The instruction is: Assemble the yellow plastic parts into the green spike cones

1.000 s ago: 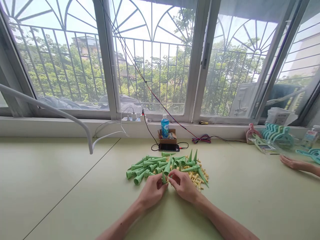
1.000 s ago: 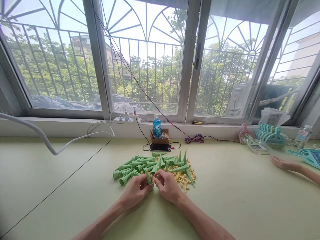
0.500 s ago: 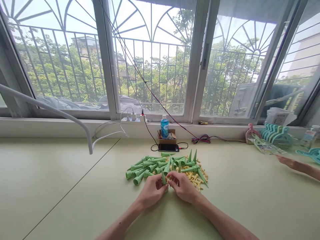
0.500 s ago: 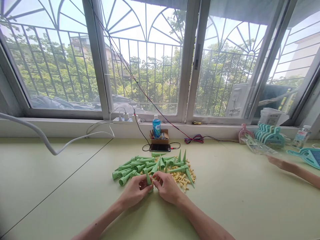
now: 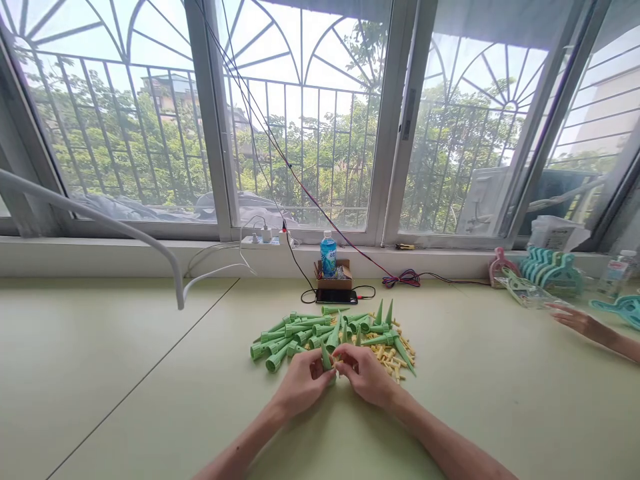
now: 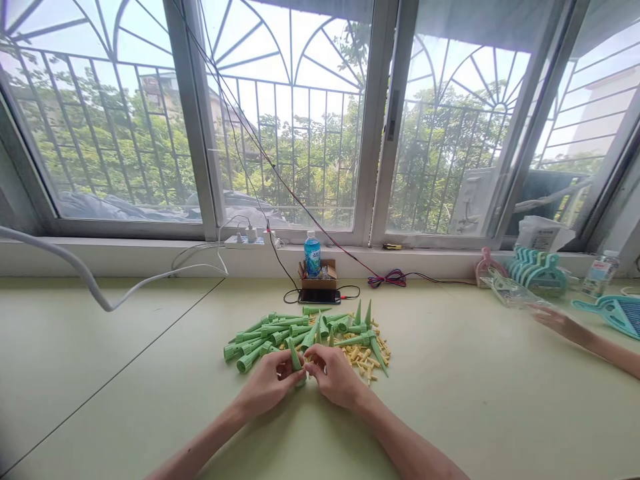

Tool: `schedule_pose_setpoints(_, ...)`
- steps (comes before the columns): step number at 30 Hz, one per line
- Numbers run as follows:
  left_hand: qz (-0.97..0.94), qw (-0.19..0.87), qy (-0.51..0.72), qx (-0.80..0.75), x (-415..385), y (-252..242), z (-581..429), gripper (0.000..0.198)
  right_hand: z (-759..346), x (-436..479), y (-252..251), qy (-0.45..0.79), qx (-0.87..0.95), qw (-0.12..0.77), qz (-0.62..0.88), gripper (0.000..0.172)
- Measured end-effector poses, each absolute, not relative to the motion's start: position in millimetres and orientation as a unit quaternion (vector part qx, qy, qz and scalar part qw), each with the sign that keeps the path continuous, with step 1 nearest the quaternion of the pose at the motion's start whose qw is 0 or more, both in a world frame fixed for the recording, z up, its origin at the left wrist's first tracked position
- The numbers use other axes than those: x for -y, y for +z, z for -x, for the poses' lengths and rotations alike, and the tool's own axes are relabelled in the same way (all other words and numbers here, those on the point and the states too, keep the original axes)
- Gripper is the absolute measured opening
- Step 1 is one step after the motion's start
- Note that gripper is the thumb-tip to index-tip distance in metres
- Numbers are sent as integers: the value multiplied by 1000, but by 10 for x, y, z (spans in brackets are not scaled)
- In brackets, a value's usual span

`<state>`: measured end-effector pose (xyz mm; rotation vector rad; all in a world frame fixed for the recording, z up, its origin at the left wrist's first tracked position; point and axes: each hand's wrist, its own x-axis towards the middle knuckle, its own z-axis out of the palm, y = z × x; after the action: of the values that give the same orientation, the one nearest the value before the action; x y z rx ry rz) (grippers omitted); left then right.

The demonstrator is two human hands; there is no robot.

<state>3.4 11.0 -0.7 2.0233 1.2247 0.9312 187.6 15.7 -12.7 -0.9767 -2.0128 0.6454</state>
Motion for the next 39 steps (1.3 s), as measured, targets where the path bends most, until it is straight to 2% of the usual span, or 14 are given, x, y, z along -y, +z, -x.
schedule_pose_setpoints(14,-780,265,351,-445,-72,-8,-29,19,-1878,-134,-98,276,791,391,381,12)
schedule_pose_setpoints(27,-796,230,349,-438,-56,7,-41,20,-1885,-175,-153,217,811,366,401,35)
schedule_pose_setpoints(39,-794,243,361,-425,-44,8,-54,19,-1875,-205,-195,206,806,364,418,40)
